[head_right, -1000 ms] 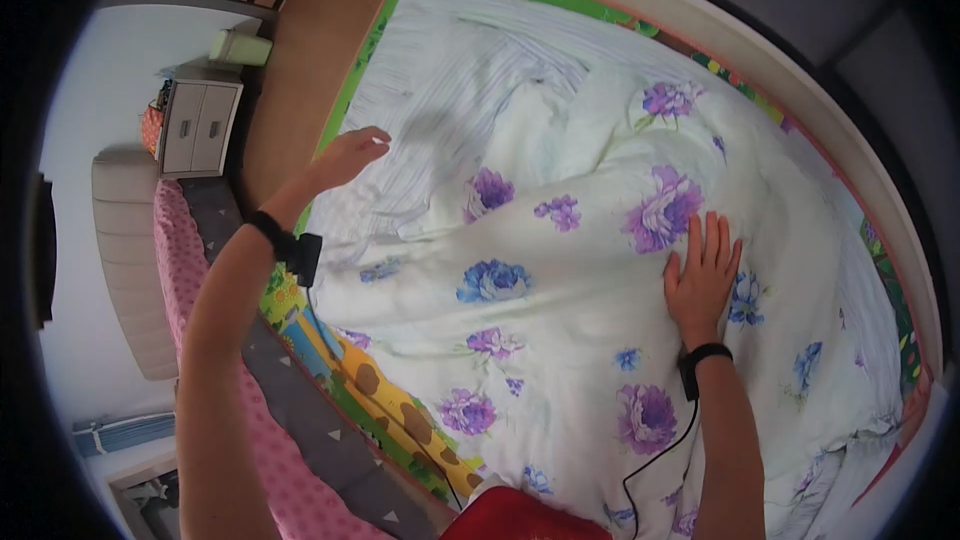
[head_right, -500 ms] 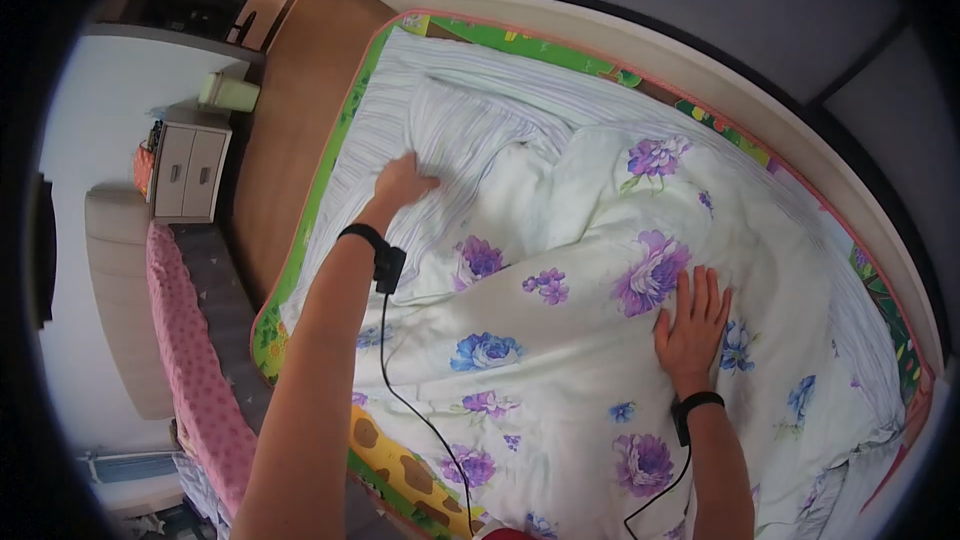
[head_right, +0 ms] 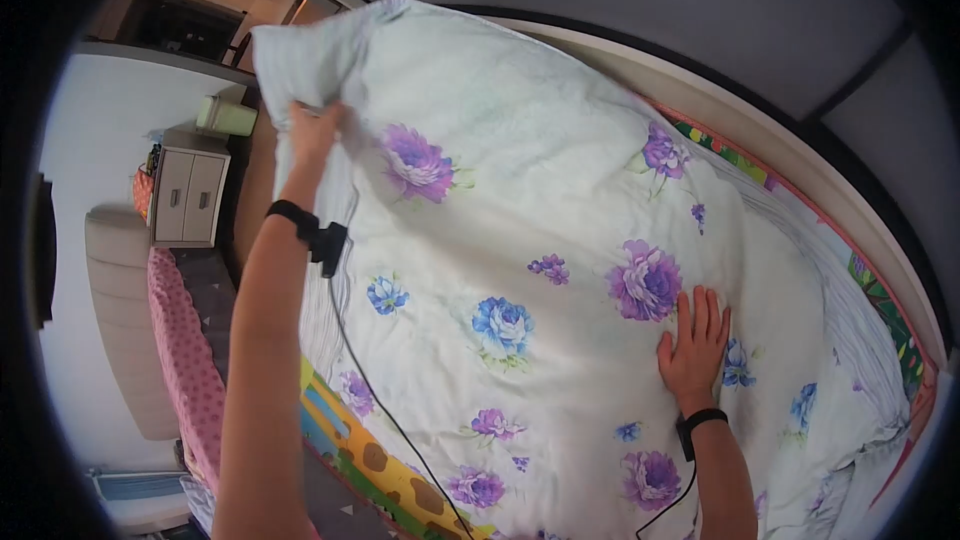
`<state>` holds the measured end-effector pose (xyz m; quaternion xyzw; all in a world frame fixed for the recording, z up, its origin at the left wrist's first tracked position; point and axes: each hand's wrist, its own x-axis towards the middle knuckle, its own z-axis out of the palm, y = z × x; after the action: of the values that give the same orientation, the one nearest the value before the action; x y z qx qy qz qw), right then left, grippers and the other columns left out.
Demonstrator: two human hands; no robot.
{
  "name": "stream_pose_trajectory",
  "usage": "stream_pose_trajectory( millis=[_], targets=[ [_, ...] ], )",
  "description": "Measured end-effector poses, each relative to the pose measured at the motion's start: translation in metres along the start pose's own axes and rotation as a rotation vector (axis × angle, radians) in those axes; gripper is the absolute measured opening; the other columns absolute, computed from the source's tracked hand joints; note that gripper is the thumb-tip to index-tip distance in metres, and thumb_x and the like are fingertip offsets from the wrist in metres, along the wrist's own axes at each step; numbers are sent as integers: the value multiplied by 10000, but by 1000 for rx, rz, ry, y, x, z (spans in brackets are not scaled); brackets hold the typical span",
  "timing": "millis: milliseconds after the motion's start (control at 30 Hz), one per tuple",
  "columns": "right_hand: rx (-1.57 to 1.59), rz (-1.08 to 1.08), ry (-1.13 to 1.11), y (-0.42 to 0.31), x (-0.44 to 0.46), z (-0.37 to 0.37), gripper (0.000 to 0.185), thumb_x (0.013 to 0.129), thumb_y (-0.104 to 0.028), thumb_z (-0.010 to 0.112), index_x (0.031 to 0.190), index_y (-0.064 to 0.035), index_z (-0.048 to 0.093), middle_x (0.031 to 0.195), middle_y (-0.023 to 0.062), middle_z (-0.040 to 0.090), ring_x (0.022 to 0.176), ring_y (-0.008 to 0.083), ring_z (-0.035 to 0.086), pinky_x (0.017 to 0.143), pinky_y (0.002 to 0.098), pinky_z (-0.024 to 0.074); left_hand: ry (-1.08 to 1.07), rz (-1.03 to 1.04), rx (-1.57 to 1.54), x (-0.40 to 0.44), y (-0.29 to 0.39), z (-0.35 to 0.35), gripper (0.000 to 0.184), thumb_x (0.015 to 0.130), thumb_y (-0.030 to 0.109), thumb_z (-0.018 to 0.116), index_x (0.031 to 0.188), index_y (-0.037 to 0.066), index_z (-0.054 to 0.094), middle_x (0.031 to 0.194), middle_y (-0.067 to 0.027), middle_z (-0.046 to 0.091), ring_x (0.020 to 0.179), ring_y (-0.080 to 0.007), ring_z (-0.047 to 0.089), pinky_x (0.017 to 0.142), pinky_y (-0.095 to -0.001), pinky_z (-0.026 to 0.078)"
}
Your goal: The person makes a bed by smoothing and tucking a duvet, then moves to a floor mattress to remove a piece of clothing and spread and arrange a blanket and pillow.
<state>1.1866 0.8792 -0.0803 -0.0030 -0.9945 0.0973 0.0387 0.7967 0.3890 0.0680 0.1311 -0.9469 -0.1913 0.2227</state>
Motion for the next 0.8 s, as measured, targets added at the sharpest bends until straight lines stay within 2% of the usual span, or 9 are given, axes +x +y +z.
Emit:
stream_pose_trajectory(
  millis=[33, 100, 200, 267, 400, 533, 633, 733, 800],
  targets=[
    [1, -3, 9, 1, 1, 0, 601, 834, -218, 521, 1405, -52, 434, 1508, 151, 329, 1415, 341, 264, 1151, 557, 182, -204, -51, -72, -4, -19, 28, 882, 707, 371, 781, 1352, -63, 364, 1241, -323, 540, 1177, -446, 526, 1009, -448, 408],
    [0, -11, 16, 0, 0, -2, 598, 833, -218, 519, 1401, -48, 439, 1507, 152, 331, 1412, 344, 269, 1149, 560, 186, -401, -56, -199, -31, -46, 82, 1075, 680, 401, 827, 1453, -70, 247, 1360, -326, 455, 1282, -424, 449, 1082, -423, 352],
    [8, -12, 17, 0, -1, 1, 599, 834, -218, 514, 1402, -45, 435, 1503, 153, 336, 1406, 347, 278, 1148, 563, 186, -345, 293, -139, -112, -32, 103, 945, 755, 345, 785, 1457, -41, 283, 1360, -311, 461, 1295, -416, 433, 1097, -423, 337],
    [7, -16, 17, 1, -1, 1, 599, 833, -213, 517, 1402, -45, 433, 1503, 154, 336, 1405, 347, 281, 1146, 563, 190, -373, 402, -171, -156, -19, 101, 779, 819, 270, 726, 1437, -15, 348, 1348, -276, 486, 1267, -413, 450, 1087, -429, 345],
    [14, -17, 12, -2, -1, -1, 590, 838, -179, 506, 1398, -15, 416, 1491, 176, 344, 1410, 362, 268, 1150, 565, 169, -420, 308, -363, -247, 9, 47, 648, 853, 241, 681, 1403, 20, 419, 1322, -228, 517, 1222, -401, 476, 1050, -442, 367],
    [30, -21, 31, -4, 0, -1, 603, 826, -170, 534, 1401, -31, 419, 1493, 165, 344, 1407, 357, 278, 1145, 568, 184, -537, 153, -227, -346, 11, -47, 599, 854, 242, 679, 1364, 20, 456, 1291, -218, 523, 1235, -388, 438, 1072, -457, 311],
    [34, -24, 42, 2, -5, 1, 624, 813, -193, 575, 1407, -65, 430, 1499, 152, 343, 1409, 345, 283, 1135, 579, 215, -599, 125, -78, -428, 8, -102, 588, 860, 264, 671, 1360, 34, 462, 1340, -212, 474, 1275, -416, 378, 1077, -492, 282],
    [45, -24, 63, 9, -10, 9, 629, 816, -217, 596, 1408, -81, 435, 1497, 146, 347, 1406, 344, 291, 1132, 582, 224, -712, 121, -2, -518, 28, -126, 615, 855, 326, 666, 1365, 47, 462, 1414, -225, 397, 1301, -454, 325, 1068, -567, 248],
    [72, -16, 76, 10, -11, 11, 621, 820, -237, 605, 1402, -88, 447, 1490, 138, 359, 1404, 339, 298, 1135, 575, 227, -762, 62, -66, -570, 50, -112, 645, 854, 289, 643, 1395, 25, 411, 1448, -232, 351, 1332, -458, 282, 1095, -579, 191]
  ],
)
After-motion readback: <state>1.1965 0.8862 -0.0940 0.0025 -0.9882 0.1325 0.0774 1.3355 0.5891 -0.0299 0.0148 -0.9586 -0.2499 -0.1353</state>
